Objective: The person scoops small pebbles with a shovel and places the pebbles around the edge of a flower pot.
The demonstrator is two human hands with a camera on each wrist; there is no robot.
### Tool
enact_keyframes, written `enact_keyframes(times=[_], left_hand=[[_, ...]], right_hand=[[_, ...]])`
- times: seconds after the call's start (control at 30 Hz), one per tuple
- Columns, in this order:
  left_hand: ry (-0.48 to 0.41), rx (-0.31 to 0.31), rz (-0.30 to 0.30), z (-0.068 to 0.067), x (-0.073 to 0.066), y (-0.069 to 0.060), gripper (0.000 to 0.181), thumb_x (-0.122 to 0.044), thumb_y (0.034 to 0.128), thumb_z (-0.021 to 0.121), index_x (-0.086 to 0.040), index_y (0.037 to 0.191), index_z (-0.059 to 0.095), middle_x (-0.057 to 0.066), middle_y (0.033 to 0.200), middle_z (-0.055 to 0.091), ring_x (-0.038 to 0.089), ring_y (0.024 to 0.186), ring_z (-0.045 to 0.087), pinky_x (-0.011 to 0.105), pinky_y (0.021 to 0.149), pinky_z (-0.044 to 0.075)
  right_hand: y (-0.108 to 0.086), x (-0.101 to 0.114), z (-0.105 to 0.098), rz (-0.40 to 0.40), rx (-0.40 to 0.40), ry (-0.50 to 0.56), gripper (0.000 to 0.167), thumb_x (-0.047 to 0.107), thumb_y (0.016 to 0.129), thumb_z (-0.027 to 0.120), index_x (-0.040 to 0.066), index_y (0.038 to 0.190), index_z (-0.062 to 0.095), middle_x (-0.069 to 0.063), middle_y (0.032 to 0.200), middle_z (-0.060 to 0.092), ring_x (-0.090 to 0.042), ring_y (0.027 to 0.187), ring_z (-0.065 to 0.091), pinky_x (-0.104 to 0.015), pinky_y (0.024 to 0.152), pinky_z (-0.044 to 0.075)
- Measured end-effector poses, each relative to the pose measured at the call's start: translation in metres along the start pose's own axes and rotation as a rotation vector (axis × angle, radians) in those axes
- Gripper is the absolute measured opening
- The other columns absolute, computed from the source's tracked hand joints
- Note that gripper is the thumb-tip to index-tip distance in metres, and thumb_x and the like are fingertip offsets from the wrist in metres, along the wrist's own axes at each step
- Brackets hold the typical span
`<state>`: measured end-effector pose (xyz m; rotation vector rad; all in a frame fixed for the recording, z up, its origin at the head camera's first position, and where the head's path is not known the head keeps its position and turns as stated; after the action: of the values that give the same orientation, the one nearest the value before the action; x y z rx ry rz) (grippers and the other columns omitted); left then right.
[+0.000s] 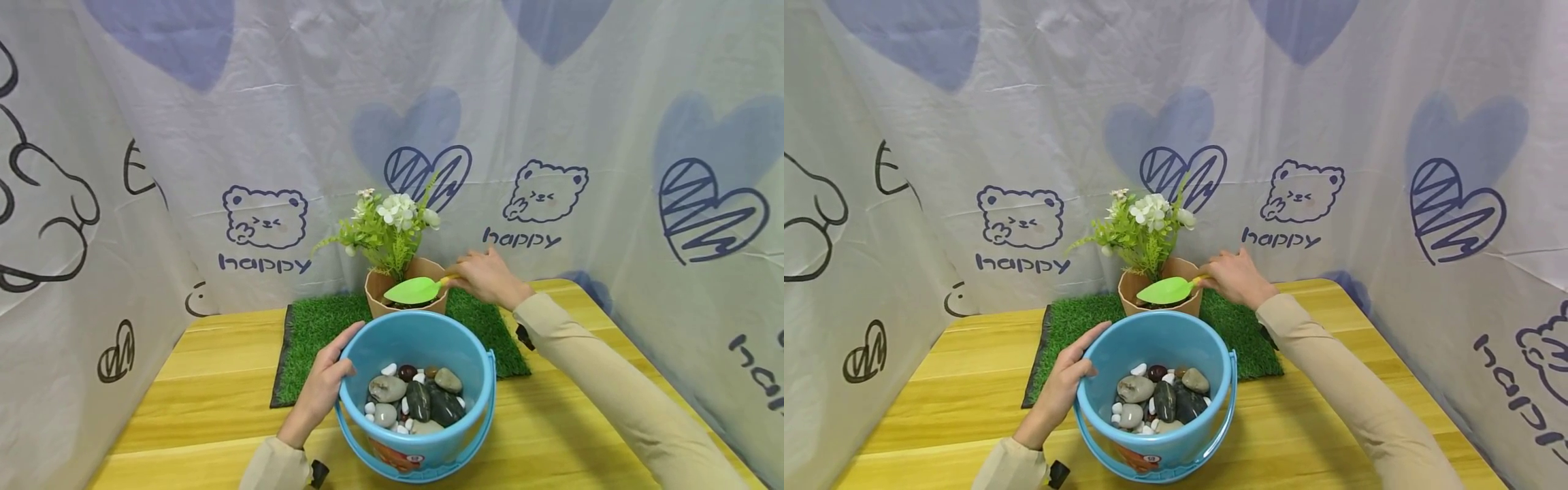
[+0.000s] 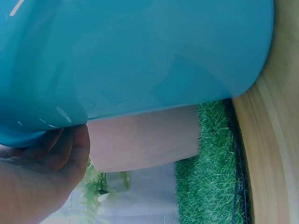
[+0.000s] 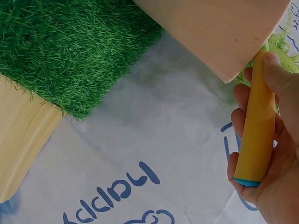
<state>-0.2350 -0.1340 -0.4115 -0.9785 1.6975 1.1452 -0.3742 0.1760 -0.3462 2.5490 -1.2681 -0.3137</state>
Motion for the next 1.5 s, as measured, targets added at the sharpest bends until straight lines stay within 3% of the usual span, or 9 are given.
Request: enact_keyframes(times=[0.3,0.57,0.77,1.07,1.33,1.5], left_hand=[[0.007,-0.001,0.018,-0.001,-0.001,0.0,0.073,0.003,0.0796,0.041,-0.013,0.151,0.039,0.019,0.149,0.045,0.041,0.129,0.051,0.051,0.097,0.05],[0.011,0.011,-0.004,-0.002,-0.001,-0.002,0.072,0.002,0.081,0.042,-0.012,0.152,0.037,0.019,0.15,0.043,0.04,0.131,0.049,0.052,0.1,0.048],[0.023,0.017,-0.041,-0.004,-0.004,-0.003,0.071,-0.001,0.0824,0.043,-0.013,0.152,0.036,0.017,0.151,0.043,0.04,0.131,0.049,0.052,0.099,0.048],[-0.001,0.014,-0.168,-0.006,-0.011,0.0,0.069,-0.011,0.0834,0.045,-0.023,0.151,0.039,0.014,0.148,0.048,0.036,0.125,0.056,0.047,0.092,0.052],[0.004,0.073,-0.112,-0.003,-0.009,0.004,0.077,-0.002,0.0795,0.04,-0.02,0.154,0.033,0.018,0.152,0.04,0.043,0.129,0.05,0.053,0.094,0.051],[0.02,0.09,-0.072,-0.003,-0.006,0.005,0.079,0.002,0.0801,0.038,-0.029,0.153,0.034,0.014,0.153,0.039,0.042,0.128,0.052,0.052,0.091,0.053]], right_hand=[[-0.003,-0.001,0.003,0.002,-0.009,0.034,0.029,0.041,0.095,0.058,0.026,0.113,0.075,0.003,0.102,0.072,-0.02,0.09,0.061,-0.037,0.071,0.04],[-0.01,-0.003,0.005,0.026,-0.002,0.045,0.031,0.044,0.096,0.055,0.026,0.112,0.074,0.003,0.102,0.071,-0.02,0.093,0.061,-0.041,0.077,0.042],[-0.018,-0.004,0.002,0.007,-0.047,0.035,0.028,0.04,0.094,0.06,0.023,0.111,0.075,0.003,0.099,0.071,-0.019,0.089,0.062,-0.039,0.072,0.039],[-0.027,-0.002,-0.009,-0.013,-0.08,0.057,0.03,0.041,0.096,0.057,0.023,0.113,0.074,0.004,0.098,0.071,-0.017,0.088,0.063,-0.036,0.073,0.039],[-0.037,0.013,-0.018,-0.067,-0.116,0.051,0.03,0.042,0.095,0.057,0.024,0.112,0.074,0.006,0.094,0.07,-0.015,0.083,0.06,-0.035,0.073,0.042],[-0.045,0.021,-0.021,-0.068,-0.132,0.09,0.026,0.039,0.095,0.059,0.026,0.112,0.074,0.008,0.093,0.069,-0.013,0.083,0.06,-0.034,0.073,0.041]])
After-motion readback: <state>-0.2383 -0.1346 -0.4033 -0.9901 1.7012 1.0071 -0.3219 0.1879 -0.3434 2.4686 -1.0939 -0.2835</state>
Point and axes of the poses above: each hand's wrist, its own y-axis towards the middle knuckle, its own z-axis out of the palm, x = y × z, the point moved 1 cm from there along y, towards the middle knuckle
